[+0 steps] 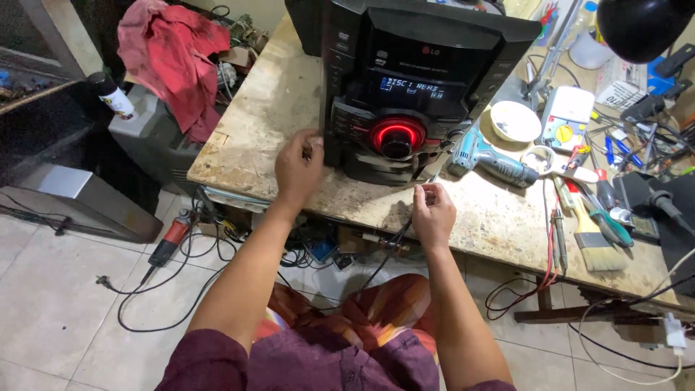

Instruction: Operating the front panel controls of a stereo system, including plugging in cables, pressing buttons, and rotating the main dial.

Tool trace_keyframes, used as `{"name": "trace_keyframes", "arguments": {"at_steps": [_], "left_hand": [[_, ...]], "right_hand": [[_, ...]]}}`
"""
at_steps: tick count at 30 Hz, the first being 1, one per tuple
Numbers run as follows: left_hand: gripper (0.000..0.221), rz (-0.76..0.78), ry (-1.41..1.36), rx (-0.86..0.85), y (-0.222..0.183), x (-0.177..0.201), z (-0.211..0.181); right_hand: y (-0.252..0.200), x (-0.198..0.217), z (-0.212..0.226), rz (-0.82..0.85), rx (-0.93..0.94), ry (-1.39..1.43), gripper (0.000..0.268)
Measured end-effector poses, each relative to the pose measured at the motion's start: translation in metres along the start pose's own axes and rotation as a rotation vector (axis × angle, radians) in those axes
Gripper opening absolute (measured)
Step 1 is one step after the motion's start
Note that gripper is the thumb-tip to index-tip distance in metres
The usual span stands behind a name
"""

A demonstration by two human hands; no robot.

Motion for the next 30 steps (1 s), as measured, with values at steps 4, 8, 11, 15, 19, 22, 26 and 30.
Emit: {"name": "trace_keyframes", "arguments": {"at_steps": [4,8,11,15,19,22,26,30], "left_hand": [[0.016,-0.089,0.036,-0.117,0.030,0.002,-0.006],[0.030,-0.099,0.121,-0.324,0.069,0.012,-0.037],[0.045,-0.092,0.206,-0.424,0.087,0.020,-0.063],[0.041,-0.054,0.133,-0.334,0.085,0.019,-0.075],[0.035,0.016,-0.028,-0.196,0.065,0.005,-0.049],[0.043,0.015,0.017,-0.087,0.050,-0.004,-0.037],[0.046,0.072,-0.076,0.004,0.041,-0.009,-0.027],[0.048,0.105,-0.137,0.019,0.039,-0.010,-0.024]], "right_hand": [[0.000,-0.001,-0.001,-0.008,-0.009,0.010,0.013],[0.002,0.010,0.019,0.047,-0.008,0.033,0.015],[0.003,0.016,0.028,0.093,0.011,0.039,0.018],[0.004,0.017,0.028,0.099,0.001,0.043,0.018],[0.002,0.004,0.007,-0.016,0.021,0.051,0.012],[0.002,0.002,0.004,-0.009,0.031,0.045,0.012],[0.002,0.003,0.004,-0.005,0.039,0.039,0.012],[0.002,0.005,0.007,-0.007,0.034,0.033,0.011]]}}
Point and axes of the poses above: each hand's wrist, its own y-axis towards the middle knuckle, its own x-axis out of the back of the hand, z = x × y, the point moved 3 cm from there along y, towards the middle knuckle, and after that the axes turned 4 degrees about -y, right-handed, at the moved point
